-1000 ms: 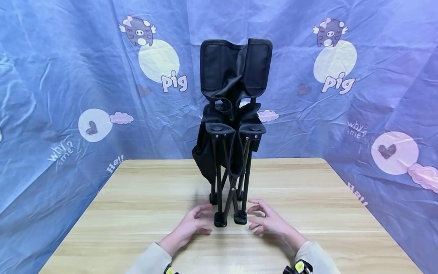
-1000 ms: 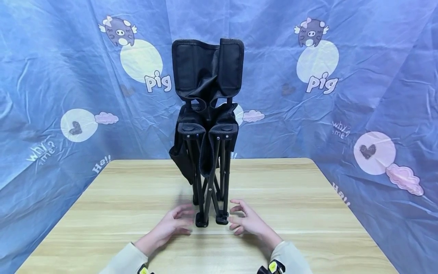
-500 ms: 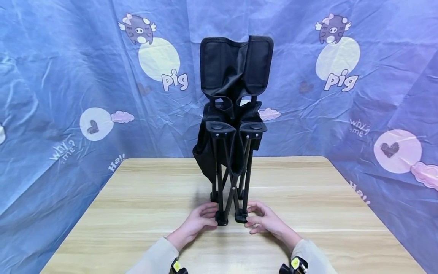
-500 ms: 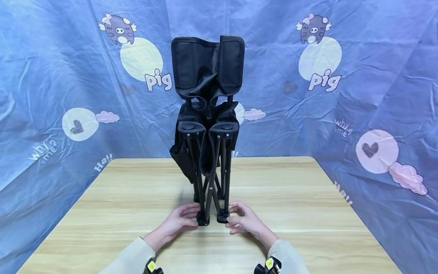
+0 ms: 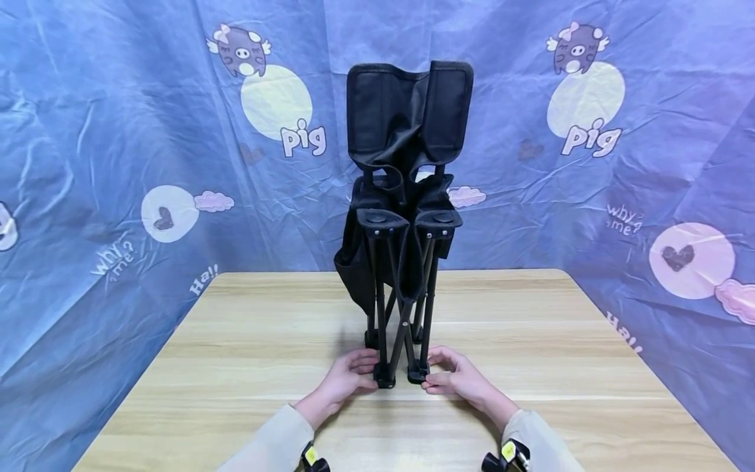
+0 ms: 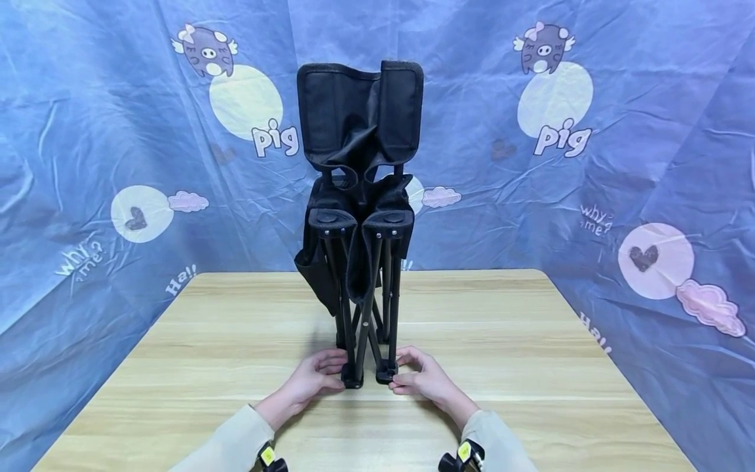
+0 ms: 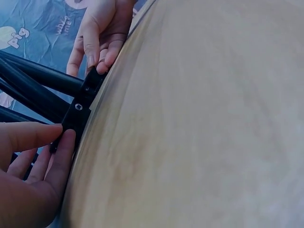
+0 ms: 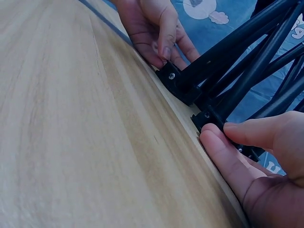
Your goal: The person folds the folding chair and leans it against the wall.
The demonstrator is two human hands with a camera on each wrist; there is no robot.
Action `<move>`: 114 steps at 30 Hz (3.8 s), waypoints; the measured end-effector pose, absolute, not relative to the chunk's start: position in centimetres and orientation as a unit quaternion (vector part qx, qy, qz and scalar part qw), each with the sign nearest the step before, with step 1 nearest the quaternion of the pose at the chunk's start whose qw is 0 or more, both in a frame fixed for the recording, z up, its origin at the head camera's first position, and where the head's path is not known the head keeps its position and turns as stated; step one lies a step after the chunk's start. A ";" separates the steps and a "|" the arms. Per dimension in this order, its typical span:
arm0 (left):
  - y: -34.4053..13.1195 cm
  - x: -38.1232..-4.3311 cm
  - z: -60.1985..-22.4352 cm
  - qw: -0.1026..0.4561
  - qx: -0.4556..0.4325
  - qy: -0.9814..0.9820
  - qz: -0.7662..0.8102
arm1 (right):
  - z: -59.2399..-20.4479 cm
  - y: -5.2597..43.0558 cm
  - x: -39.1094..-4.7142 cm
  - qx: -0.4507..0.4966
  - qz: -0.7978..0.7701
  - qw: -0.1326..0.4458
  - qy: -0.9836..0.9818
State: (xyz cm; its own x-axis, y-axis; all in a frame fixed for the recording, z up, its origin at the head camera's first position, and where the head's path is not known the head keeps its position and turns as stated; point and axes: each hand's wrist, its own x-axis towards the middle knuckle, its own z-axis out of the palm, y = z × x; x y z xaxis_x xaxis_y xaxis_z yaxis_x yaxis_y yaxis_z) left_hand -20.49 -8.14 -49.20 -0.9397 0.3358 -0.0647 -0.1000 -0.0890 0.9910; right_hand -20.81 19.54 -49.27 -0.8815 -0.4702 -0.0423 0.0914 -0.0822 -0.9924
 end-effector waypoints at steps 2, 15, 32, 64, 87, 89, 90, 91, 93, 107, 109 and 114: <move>-8.0 -20.5 -49.1 0.145 0.090 0.663 0.729 | -49.2 19.5 -20.8 -0.146 -0.724 0.196 0.645; -7.7 -21.0 -48.9 0.118 0.107 0.694 0.702 | -48.4 19.0 -21.2 -0.126 -0.731 0.191 0.643; -7.3 -23.3 -48.9 0.108 0.092 0.709 0.691 | -48.4 18.3 -23.2 -0.103 -0.716 0.169 0.669; -6.1 -27.6 -48.8 0.086 0.028 0.706 0.702 | -48.6 17.5 -27.6 -0.036 -0.732 0.129 0.668; -4.9 -30.2 -48.6 0.039 -0.002 0.721 0.692 | -48.4 16.7 -30.3 0.013 -0.737 0.104 0.667; -4.9 -30.6 -48.7 0.034 -0.003 0.718 0.696 | -48.5 16.6 -30.5 0.016 -0.739 0.101 0.666; -4.9 -30.7 -48.7 0.033 -0.005 0.716 0.698 | -48.5 16.5 -30.6 0.017 -0.739 0.101 0.666; -4.8 -30.9 -48.7 0.032 -0.008 0.715 0.699 | -48.5 16.5 -30.8 0.018 -0.739 0.098 0.667; -4.7 -31.2 -48.8 0.028 -0.011 0.715 0.698 | -48.6 16.4 -31.0 0.017 -0.739 0.094 0.667; -3.7 -32.1 -48.7 -0.004 -0.034 0.710 0.703 | -48.6 16.1 -32.3 0.029 -0.747 0.082 0.660; -3.6 -32.2 -48.7 -0.011 -0.034 0.711 0.702 | -48.6 16.0 -32.4 0.033 -0.743 0.080 0.664; -3.4 -32.4 -48.5 -0.024 -0.040 0.710 0.702 | -48.5 15.8 -32.6 0.038 -0.746 0.070 0.662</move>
State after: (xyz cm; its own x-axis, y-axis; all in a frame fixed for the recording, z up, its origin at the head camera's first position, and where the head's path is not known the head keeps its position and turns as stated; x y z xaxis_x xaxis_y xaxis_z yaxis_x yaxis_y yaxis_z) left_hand -32.41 -3.40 -48.52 -0.9956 -0.0910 -0.0228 -0.0238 0.0106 0.9997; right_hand -32.63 15.76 -48.53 -0.9874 -0.0534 -0.1487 0.1540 -0.1151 -0.9813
